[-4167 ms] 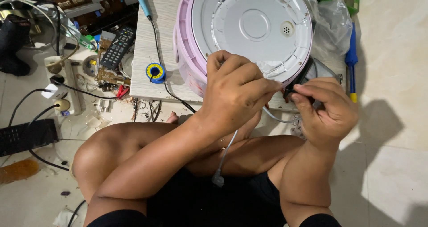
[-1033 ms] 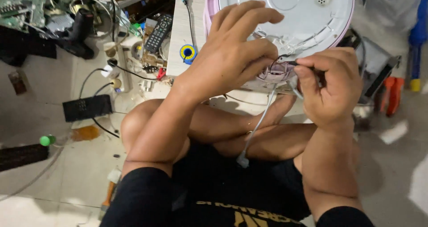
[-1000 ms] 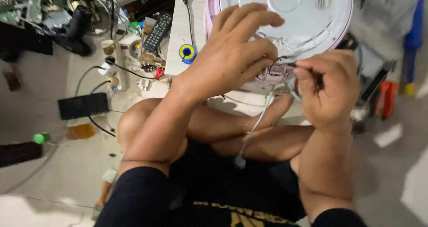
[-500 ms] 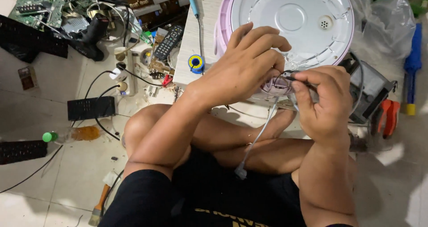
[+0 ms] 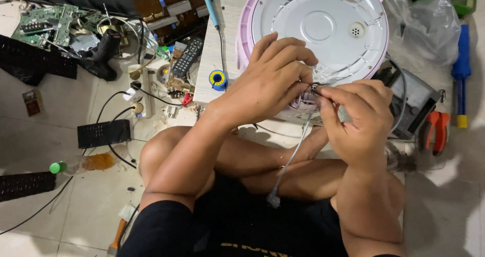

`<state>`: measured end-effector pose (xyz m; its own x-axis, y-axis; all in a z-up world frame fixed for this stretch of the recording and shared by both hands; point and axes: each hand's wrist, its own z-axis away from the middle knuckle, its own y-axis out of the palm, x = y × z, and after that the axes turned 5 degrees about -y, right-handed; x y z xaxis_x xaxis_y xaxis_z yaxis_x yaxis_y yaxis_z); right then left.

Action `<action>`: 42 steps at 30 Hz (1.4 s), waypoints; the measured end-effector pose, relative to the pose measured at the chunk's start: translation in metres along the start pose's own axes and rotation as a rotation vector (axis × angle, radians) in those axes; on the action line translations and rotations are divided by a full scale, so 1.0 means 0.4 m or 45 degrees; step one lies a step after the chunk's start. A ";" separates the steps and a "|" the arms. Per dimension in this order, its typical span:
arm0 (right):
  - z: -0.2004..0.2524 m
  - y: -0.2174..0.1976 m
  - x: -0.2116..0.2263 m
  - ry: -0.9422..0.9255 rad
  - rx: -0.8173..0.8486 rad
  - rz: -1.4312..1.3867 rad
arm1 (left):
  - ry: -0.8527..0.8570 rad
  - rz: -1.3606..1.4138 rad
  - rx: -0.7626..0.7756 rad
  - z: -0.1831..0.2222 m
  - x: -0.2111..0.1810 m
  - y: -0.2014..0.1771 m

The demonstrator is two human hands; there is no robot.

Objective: The person is connecting and organizing wires inside the lid of a rice cooker as part of a repair process.

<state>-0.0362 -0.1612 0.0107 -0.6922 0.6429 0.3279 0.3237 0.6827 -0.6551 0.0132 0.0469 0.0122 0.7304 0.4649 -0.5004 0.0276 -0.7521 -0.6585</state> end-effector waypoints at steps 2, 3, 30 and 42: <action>0.002 -0.002 0.000 -0.009 -0.009 -0.006 | -0.005 0.002 0.000 0.000 0.003 0.002; 0.003 -0.003 0.000 -0.014 -0.016 -0.014 | -0.013 0.006 0.004 0.001 0.004 0.003; 0.032 -0.036 -0.022 0.083 -0.094 -0.057 | 0.061 0.141 -0.024 -0.008 0.004 -0.017; 0.036 -0.031 -0.038 0.089 -0.143 -0.145 | 0.041 0.064 -0.107 -0.008 -0.005 -0.022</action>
<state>-0.0390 -0.1847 0.0040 -0.6831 0.5794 0.4446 0.3187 0.7843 -0.5323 0.0135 0.0511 0.0209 0.7538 0.4111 -0.5127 0.0464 -0.8115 -0.5825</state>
